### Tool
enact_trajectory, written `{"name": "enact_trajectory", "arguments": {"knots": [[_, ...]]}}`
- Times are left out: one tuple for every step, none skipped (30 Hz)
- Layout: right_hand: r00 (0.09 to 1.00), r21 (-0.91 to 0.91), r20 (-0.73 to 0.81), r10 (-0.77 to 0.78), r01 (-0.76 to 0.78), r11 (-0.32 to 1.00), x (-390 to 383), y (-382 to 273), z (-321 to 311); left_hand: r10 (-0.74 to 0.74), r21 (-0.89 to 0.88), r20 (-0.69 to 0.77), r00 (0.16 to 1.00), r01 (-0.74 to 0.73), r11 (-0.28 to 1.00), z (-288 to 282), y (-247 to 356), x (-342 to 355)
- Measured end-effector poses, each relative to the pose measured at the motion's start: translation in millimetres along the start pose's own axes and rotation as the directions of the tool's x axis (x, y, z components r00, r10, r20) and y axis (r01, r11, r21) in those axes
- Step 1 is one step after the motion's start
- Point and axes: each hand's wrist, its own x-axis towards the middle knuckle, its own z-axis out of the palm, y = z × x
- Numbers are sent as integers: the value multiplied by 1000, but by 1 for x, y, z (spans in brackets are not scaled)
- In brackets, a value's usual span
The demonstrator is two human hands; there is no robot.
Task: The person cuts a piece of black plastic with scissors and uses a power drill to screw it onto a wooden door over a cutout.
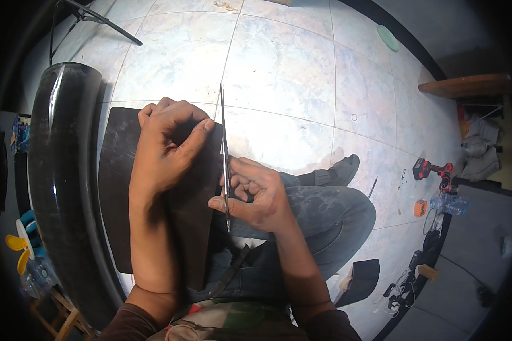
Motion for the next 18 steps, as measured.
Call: {"name": "enact_trajectory", "arguments": {"knots": [[1000,-9,2,15,-15,1000,0,-2,1,-2,-2,1,1000,2,1000,0,-1,0],[1000,-18,5,31,-31,999,1,-3,2,-5,-4,3,1000,5,1000,-1,-1,0],[1000,-26,-2,31,-31,999,1,-4,3,-1,0,6,1000,1,1000,-1,-1,0],[999,-34,-8,31,-31,999,1,-5,4,2,3,9,1000,-2,1000,-1,-1,0],[999,-43,-15,31,-32,999,1,-5,4,4,6,13,1000,-5,1000,-1,-1,0],[1000,-77,-4,17,-18,997,1,-5,2,7,-2,10,1000,-7,1000,-1,-1,1],[1000,-112,6,5,-4,994,1,-5,-1,9,-10,7,1000,-9,1000,-1,-1,0],[1000,-146,18,-8,10,989,2,-5,-4,11,-18,4,1000,-11,1000,-2,0,0],[1000,-155,24,-17,21,988,2,-7,-5,9,-18,7,1000,-9,1000,-2,0,0],[999,-165,31,-26,31,986,3,-9,-6,7,-19,9,1000,-7,1000,-2,0,0],[999,-174,38,-35,41,984,3,-10,-7,4,-19,12,1000,-4,1000,-2,1,0],[998,-177,46,-37,45,983,3,-10,-8,6,-17,6,1000,-6,1000,-2,1,0],[998,-179,55,-39,48,983,3,-10,-10,7,-15,1,1000,-7,1000,-1,1,0],[997,-182,63,-41,52,982,3,-10,-11,8,-13,-5,1000,-8,1000,-1,1,0],[998,-166,58,-39,48,985,3,-10,-10,7,-14,-6,1000,-7,1000,-1,1,0],[998,-151,52,-37,44,988,3,-9,-9,6,-15,-8,1000,-6,1000,-2,2,0],[998,-135,46,-34,40,990,4,-9,-8,4,-16,-9,1000,-4,1000,-2,2,0],[998,-126,46,-40,45,991,4,-10,-7,6,-16,-8,1000,-6,1000,-2,2,0]]}}
